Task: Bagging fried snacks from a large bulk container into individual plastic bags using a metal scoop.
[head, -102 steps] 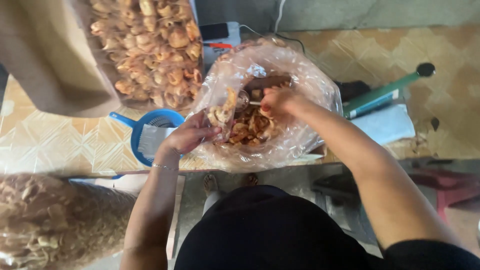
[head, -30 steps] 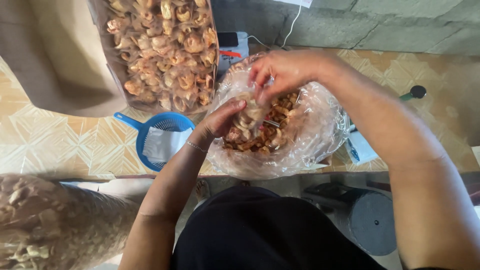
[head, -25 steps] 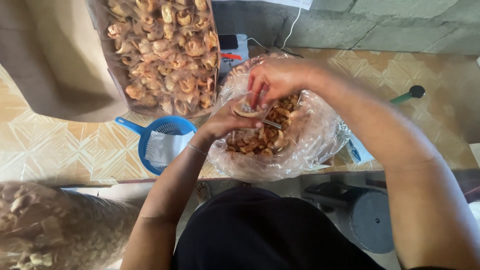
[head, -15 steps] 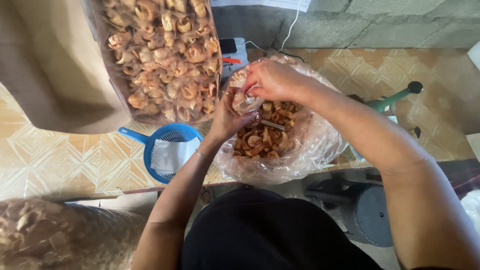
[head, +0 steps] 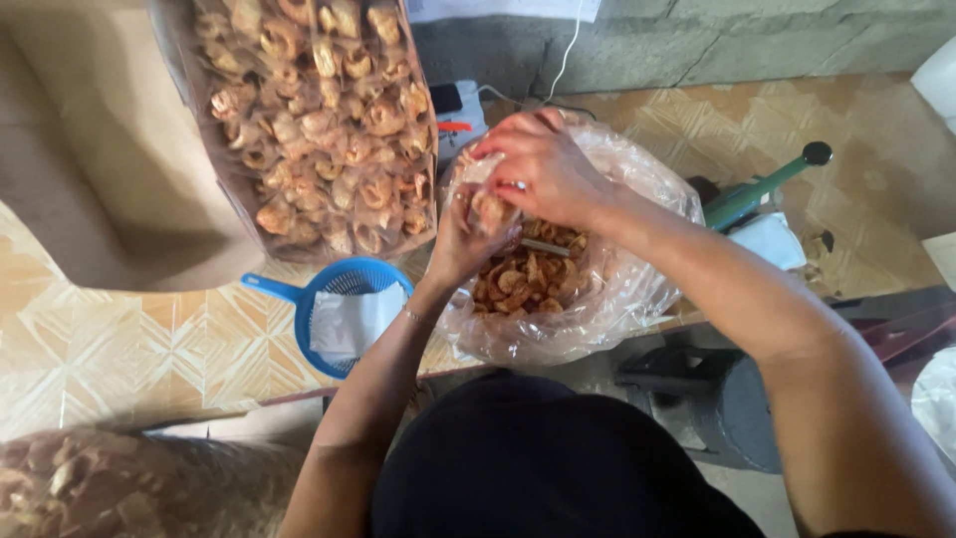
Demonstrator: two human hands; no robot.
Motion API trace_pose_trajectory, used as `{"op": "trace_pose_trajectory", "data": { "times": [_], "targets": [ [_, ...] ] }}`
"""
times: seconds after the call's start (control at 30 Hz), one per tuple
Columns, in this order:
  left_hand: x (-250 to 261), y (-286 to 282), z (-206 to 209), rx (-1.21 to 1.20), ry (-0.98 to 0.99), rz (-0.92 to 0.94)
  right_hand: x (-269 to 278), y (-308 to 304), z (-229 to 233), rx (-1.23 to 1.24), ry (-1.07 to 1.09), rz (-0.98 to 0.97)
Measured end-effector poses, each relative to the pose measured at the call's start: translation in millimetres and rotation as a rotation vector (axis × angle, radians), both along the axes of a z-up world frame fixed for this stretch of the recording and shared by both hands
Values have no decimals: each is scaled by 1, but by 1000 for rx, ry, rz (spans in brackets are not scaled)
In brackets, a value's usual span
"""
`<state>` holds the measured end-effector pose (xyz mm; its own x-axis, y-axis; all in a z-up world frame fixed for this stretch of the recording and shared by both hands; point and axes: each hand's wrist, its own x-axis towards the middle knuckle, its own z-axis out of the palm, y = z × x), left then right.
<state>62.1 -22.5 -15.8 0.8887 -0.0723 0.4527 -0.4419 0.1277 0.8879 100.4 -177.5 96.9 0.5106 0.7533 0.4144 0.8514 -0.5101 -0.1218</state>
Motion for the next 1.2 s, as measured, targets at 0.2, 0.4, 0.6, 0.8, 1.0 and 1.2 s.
{"op": "trace_pose_trajectory", "data": {
  "times": [0.2,0.4,0.6,0.8,1.0,1.2],
  "targets": [
    [-7,10,13,-83,310,-198,-20,4,29,-5,-325,32],
    [-11,20,16,-161,213,-385,-25,-7,40,48,-382,-25],
    [-15,14,7,-180,364,-482,-21,-20,39,109,-381,-13],
    [-19,9,6,-232,422,-544,-18,-33,40,243,-376,-3],
    [-19,-2,7,-165,316,-585,-27,-40,41,163,-617,-61],
    [-21,6,18,-193,320,-634,-32,-62,51,616,-520,-152]
  ]
}}
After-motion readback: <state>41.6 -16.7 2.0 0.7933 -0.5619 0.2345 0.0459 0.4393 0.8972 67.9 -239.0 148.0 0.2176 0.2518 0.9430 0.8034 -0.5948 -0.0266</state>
